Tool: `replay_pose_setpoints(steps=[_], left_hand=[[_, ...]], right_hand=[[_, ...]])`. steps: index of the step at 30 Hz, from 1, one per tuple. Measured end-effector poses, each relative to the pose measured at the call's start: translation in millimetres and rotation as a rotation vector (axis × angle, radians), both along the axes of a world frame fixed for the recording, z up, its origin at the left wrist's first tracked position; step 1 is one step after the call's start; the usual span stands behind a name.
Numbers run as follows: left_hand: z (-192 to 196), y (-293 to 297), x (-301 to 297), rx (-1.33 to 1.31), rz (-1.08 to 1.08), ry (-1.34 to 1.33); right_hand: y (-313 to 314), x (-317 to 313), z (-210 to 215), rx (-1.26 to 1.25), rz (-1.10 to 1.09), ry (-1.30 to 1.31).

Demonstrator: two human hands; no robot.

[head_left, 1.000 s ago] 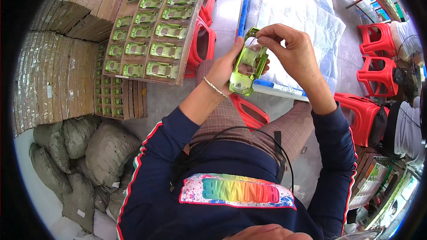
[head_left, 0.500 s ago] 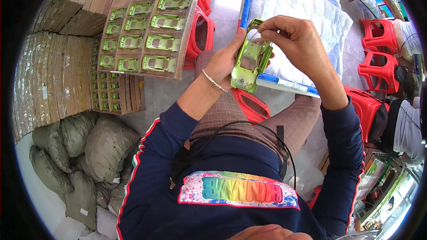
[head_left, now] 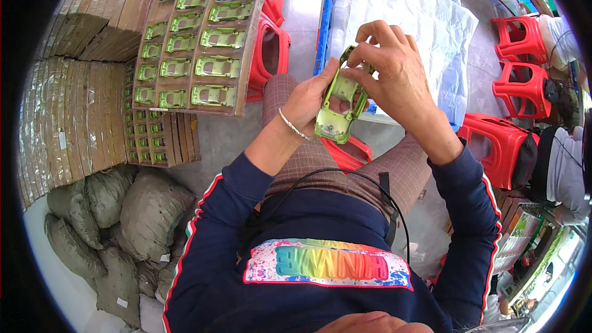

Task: The person assembles toy cars by hand, joining plastic body parts to plastic chassis at a production workstation.

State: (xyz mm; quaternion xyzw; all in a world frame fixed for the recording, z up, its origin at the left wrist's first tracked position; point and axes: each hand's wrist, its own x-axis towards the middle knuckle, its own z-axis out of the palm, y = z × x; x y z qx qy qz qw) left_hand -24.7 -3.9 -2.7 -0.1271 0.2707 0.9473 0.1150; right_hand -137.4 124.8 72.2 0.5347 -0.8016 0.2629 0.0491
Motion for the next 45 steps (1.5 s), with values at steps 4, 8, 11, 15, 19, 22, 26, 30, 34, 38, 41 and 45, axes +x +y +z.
replay_pose_setpoints(steps=[4, 8, 11, 15, 19, 22, 26, 30, 34, 38, 41, 45], left_hand=[[14, 4, 7, -0.112, -0.021, -0.026], [26, -2, 11, -0.433, -0.107, 0.083], [26, 6, 7, -0.705, 0.013, 0.040], [31, -2, 2, -1.325, -0.163, -0.010], [23, -4, 3, -1.268, 0.007, 0.091], [25, -6, 1, -1.179, 0.006, 0.069], [22, -6, 4, -0.939, 0.019, -0.031], [32, -1, 2, -1.242, 0.081, 0.098], [20, -10, 6, -1.199, 0.005, 0.127], [7, -21, 10, -1.334, 0.046, 0.234], [13, -20, 10, -1.278, -0.025, 0.137], [1, -16, 8, -1.361, 0.097, 0.163]], right_hand=[[5, 10, -6, 0.005, -0.063, -0.197], [7, 15, -6, 0.057, -0.051, -0.231], [13, 18, -13, 0.018, -0.073, -0.136], [7, 18, -17, 0.028, -0.075, -0.054], [4, 16, -18, -0.025, -0.045, 0.010], [5, 21, -6, -0.192, -0.089, -0.100], [1, 24, -3, -0.216, -0.225, -0.563], [-4, 14, -20, -0.091, -0.228, -0.580], [-8, 16, -18, -0.019, -0.258, -0.612], [-14, 16, -21, -0.010, -0.254, -0.681], [-15, 14, -24, 0.002, -0.248, -0.692], [-19, 16, -33, 0.011, -0.280, -0.678]])
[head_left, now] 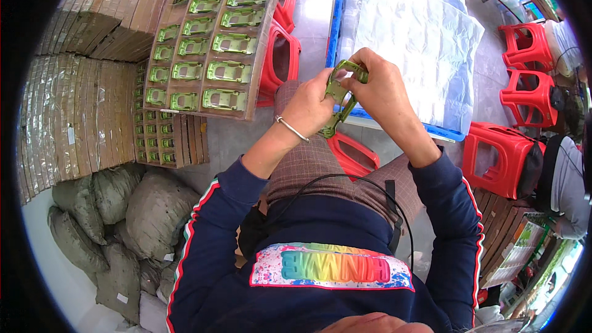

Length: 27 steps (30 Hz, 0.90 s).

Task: The person assembles toy cars by hand, joining plastic body parts to plastic chassis at a production workstation.

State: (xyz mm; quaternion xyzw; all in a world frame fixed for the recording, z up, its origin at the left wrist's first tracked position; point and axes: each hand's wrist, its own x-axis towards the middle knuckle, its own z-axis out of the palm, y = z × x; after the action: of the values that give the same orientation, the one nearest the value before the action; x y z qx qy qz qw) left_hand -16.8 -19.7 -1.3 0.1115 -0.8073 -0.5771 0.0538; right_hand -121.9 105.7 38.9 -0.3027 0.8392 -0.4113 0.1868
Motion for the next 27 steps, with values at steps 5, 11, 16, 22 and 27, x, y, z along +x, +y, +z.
replay_pose_setpoints(steps=[5, 11, 16, 22, 27], left_hand=[[3, -6, -4, 0.030, 0.040, -0.153], [-12, -18, -3, -0.017, 0.128, -0.078], [-11, -85, 3, 0.436, 0.290, -0.156], [-72, -297, -4, 1.115, 0.949, 0.239], [-102, -482, 5, 0.177, 1.117, 0.006]], right_hand=[[-10, -1, -14, -0.013, -0.001, 0.035], [-26, -11, -14, -0.020, 0.101, 0.128], [-44, -21, -5, -0.219, 0.178, -0.328], [-31, -67, -16, -0.106, 0.137, -0.293], [-13, -118, -16, -0.113, -0.037, -0.380]])
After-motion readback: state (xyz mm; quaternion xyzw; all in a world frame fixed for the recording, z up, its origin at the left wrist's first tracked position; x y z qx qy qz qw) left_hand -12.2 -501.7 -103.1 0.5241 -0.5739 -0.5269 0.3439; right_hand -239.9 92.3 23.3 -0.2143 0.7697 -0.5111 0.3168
